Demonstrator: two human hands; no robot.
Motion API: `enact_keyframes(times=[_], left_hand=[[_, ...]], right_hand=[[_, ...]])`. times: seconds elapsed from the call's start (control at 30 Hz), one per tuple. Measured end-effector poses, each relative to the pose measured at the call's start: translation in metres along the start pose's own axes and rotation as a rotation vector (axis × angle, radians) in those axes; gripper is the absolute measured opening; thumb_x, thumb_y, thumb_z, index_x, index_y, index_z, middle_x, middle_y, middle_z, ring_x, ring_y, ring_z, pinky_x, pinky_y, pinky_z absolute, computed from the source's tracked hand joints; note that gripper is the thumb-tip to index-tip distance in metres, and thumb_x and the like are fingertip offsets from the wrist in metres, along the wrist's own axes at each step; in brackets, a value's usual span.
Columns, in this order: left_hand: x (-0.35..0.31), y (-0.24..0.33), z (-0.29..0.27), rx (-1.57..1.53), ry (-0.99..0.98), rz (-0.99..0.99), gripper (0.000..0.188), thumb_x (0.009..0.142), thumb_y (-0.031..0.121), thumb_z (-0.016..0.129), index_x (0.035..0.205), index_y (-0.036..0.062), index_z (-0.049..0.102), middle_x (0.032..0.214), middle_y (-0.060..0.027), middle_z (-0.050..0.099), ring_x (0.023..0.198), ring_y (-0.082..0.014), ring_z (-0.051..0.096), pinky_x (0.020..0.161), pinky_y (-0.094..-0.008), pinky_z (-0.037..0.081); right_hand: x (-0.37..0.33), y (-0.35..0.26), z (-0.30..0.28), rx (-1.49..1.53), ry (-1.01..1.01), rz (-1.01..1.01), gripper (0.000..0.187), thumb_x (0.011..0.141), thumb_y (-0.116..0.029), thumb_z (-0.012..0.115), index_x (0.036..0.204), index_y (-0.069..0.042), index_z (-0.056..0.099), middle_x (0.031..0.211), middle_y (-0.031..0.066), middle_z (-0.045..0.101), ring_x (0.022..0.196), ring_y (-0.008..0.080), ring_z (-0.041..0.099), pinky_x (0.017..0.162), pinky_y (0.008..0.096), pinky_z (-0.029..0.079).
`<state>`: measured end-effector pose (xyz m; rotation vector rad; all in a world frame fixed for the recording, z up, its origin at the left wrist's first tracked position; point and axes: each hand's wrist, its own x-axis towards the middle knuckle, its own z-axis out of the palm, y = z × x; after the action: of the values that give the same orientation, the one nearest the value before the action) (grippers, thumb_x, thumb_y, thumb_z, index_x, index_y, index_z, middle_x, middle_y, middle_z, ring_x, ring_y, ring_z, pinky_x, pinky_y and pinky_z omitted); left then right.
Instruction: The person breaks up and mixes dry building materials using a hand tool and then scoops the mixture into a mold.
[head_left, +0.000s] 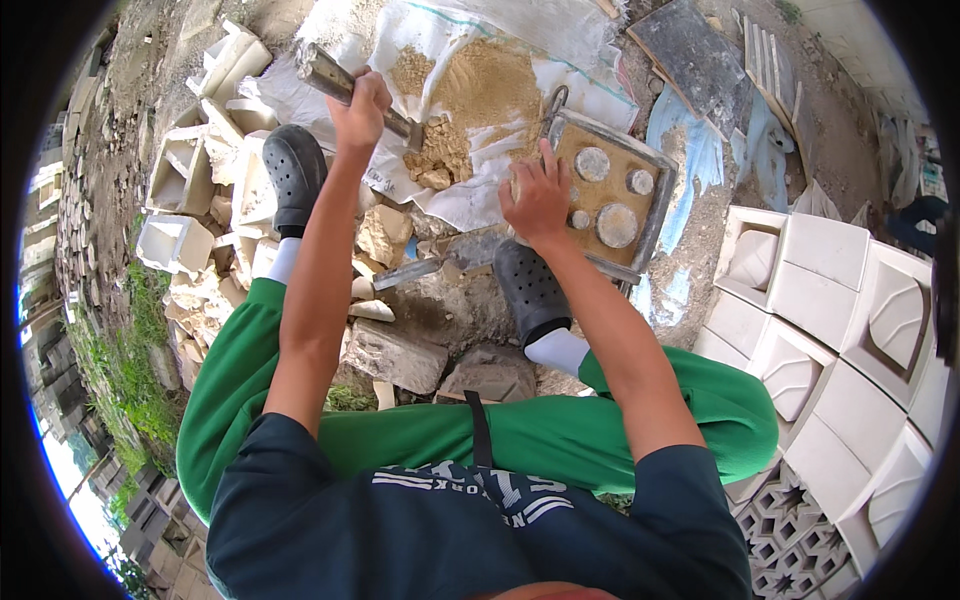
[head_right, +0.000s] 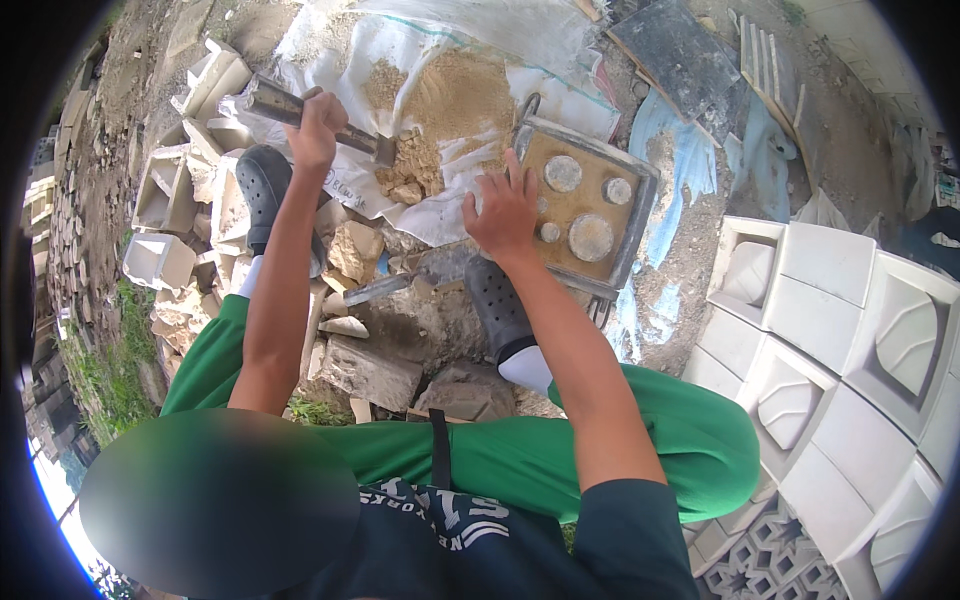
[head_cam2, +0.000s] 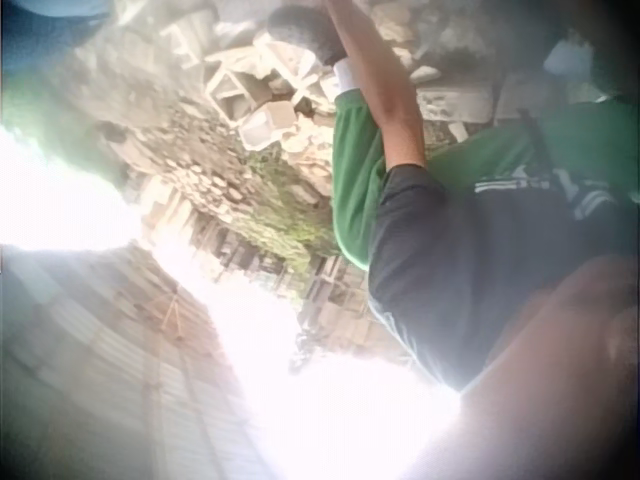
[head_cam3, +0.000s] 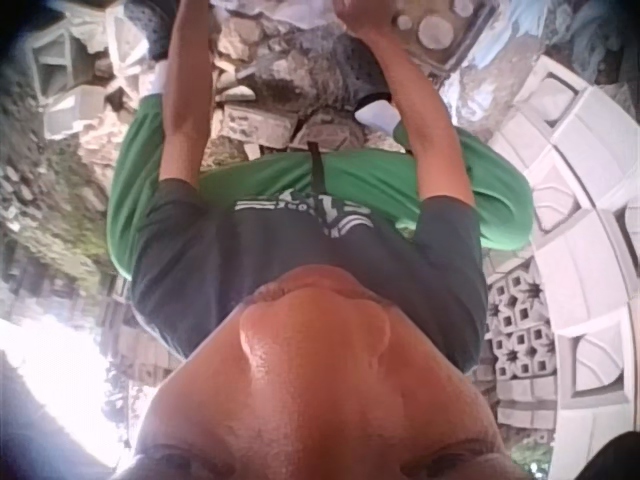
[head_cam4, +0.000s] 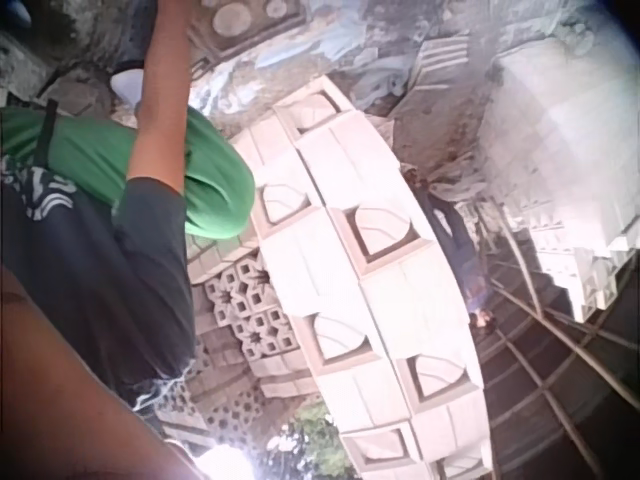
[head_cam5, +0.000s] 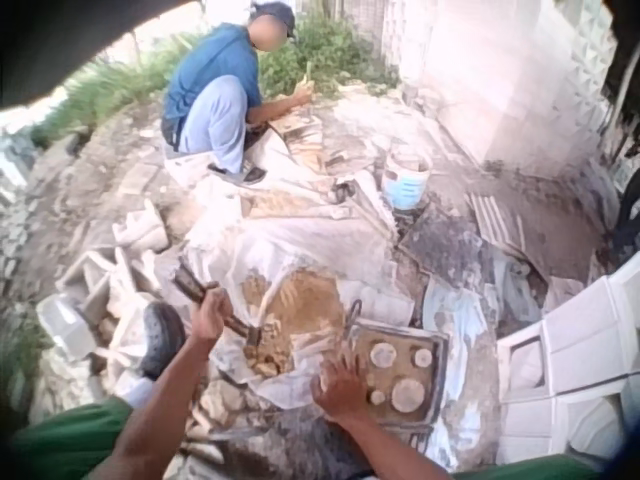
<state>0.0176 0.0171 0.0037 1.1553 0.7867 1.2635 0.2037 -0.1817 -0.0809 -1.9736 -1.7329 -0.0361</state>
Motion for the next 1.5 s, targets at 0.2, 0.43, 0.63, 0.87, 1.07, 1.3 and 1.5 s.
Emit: enact_keyframes(times=[0.2,0.43,0.63,0.87,1.07,1.3,1.5], left_hand=[[-0.008,0.075,0.034,0.108,-0.080,0.058,0.023,0.081,0.009,0.050,0.059,0.0042,0.042,0.051,0.0003,0.039,0.046,-0.0082,0.036,0.044,-0.0251,0.027],[0.006,-0.002,0.019,0.061,-0.032,0.077,0.022,0.081,0.010,0.050,0.061,0.0023,0.047,0.053,0.0007,0.042,0.046,-0.0072,0.036,0.043,-0.0254,0.027],[-0.004,0.049,0.047,0.154,-0.113,0.038,0.023,0.082,0.009,0.049,0.060,0.0056,0.042,0.054,0.0020,0.036,0.048,-0.0077,0.033,0.046,-0.0248,0.026],[-0.002,-0.006,0.019,0.142,-0.057,0.052,0.023,0.084,0.010,0.049,0.063,0.0066,0.041,0.055,0.0029,0.034,0.048,-0.0080,0.033,0.046,-0.0258,0.025],[-0.018,0.060,0.037,0.137,-0.095,-0.011,0.023,0.083,0.012,0.049,0.061,0.0057,0.041,0.054,0.0023,0.036,0.048,-0.0076,0.033,0.046,-0.0254,0.025],[-0.035,0.001,0.001,-0.103,-0.165,-0.085,0.026,0.084,0.014,0.044,0.063,0.0104,0.030,0.056,0.0028,0.026,0.050,-0.0096,0.026,0.049,-0.0276,0.024],[-0.041,0.070,0.032,0.101,-0.121,-0.040,0.024,0.083,0.013,0.044,0.063,0.0093,0.031,0.056,0.0016,0.030,0.052,-0.0097,0.027,0.050,-0.0267,0.024]], right_hand=[[-0.007,0.006,0.001,-0.008,-0.026,0.029,0.025,0.078,-0.023,0.059,0.096,-0.007,0.064,0.106,0.0066,0.061,0.130,0.0304,0.036,0.104,0.0532,0.026],[-0.005,-0.003,0.004,0.004,0.001,0.014,0.024,0.077,-0.023,0.060,0.094,-0.007,0.064,0.105,0.0073,0.061,0.130,0.0305,0.037,0.103,0.0538,0.027],[-0.002,0.008,0.004,-0.021,0.005,0.027,0.024,0.075,-0.022,0.061,0.093,-0.007,0.064,0.104,0.0081,0.061,0.130,0.0312,0.037,0.103,0.0547,0.027],[0.004,0.001,0.004,-0.006,0.042,-0.015,0.023,0.075,-0.022,0.061,0.092,-0.007,0.064,0.104,0.0085,0.061,0.130,0.0309,0.037,0.103,0.0547,0.028],[-0.005,0.010,0.007,-0.033,0.055,-0.010,0.023,0.075,-0.022,0.060,0.092,-0.006,0.065,0.103,0.0084,0.061,0.129,0.0314,0.038,0.102,0.0550,0.029],[-0.002,0.001,0.005,-0.028,0.033,-0.014,0.023,0.075,-0.022,0.060,0.092,-0.007,0.065,0.102,0.0086,0.061,0.129,0.0313,0.038,0.102,0.0553,0.029],[-0.009,0.010,0.006,-0.016,0.025,0.011,0.024,0.075,-0.023,0.060,0.091,-0.006,0.065,0.102,0.0088,0.061,0.130,0.0310,0.036,0.104,0.0544,0.027]])
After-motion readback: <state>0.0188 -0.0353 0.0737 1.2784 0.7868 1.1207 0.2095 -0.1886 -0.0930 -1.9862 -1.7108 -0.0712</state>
